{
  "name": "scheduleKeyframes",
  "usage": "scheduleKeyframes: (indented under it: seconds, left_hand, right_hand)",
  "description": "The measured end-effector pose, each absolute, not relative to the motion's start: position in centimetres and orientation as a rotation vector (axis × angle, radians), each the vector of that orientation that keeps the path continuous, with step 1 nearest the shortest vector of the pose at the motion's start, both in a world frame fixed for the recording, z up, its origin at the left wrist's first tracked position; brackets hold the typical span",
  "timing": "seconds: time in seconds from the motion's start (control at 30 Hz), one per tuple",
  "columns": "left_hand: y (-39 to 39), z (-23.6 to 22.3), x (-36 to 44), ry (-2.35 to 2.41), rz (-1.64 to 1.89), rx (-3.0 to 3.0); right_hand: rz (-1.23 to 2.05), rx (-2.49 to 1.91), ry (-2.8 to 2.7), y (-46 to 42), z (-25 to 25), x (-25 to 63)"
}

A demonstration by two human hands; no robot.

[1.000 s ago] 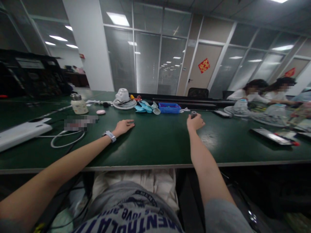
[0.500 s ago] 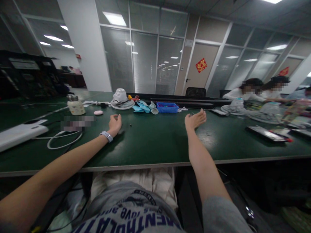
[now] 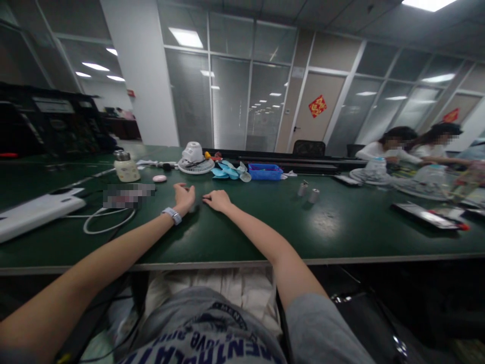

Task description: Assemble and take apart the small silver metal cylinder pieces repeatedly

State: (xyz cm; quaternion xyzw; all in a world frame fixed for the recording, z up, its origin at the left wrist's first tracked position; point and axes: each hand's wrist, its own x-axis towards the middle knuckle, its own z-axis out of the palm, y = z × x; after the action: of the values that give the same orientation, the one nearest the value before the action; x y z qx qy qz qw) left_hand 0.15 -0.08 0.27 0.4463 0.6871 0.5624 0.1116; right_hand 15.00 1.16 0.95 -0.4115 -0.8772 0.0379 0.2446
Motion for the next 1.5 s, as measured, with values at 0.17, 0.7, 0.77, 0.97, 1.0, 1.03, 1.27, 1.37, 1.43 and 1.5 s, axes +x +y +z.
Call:
scheduleKeyframes:
  seconds: [0.17, 0.7, 0.77, 0.97, 1.0, 1.03, 1.27, 1.37, 1.43, 1.5]
  left_hand:
    - [0.1, 0.2, 0.1, 2.005, 1.65, 1.315]
    - [0.1, 0.1, 0.1, 2.019, 1.572, 1.396]
    - [0.1, 0.1, 0.1, 2.011, 1.566, 1.399]
    - [-0.1, 0.2, 0.1, 2.011, 1.534, 1.408]
    - [-0.1, 0.2, 0.1, 2.012, 1.529, 1.407]
    - [-0.1, 0.2, 0.1, 2.011, 1.524, 1.407]
    - [0.1, 0.1, 0.0, 1.999, 1.505, 1.412]
    - [0.2, 0.0, -0.1, 2.0, 1.51, 1.422]
    - [0.2, -0.1, -0.1, 2.004, 1.51, 1.433]
    - [0.2, -0.1, -0.1, 2.018, 1.505, 1.445]
  right_hand:
    - [0.09, -1.127, -2.265, 1.5, 1.4, 16.6]
    - [-0.469, -2.012, -1.078, 1.1, 3.5, 48.0]
    - [-0.443, -2.035, -1.063, 1.3, 3.2, 48.2]
    - [-0.397, -2.058, -1.005, 1.4, 3.5, 48.4]
    - [-0.387, -2.061, -1.001, 1.3, 3.5, 48.4]
    - [-0.381, -2.06, -1.003, 1.2, 3.5, 48.5]
    - [-0.371, -2.07, -0.997, 0.9, 3.7, 48.0]
    - [-0.346, -2.08, -0.984, 0.9, 3.7, 47.9]
    - [-0.318, -2.086, -0.975, 1.0, 3.7, 47.9]
    - [-0.281, -2.087, -0.95, 1.1, 3.5, 47.8]
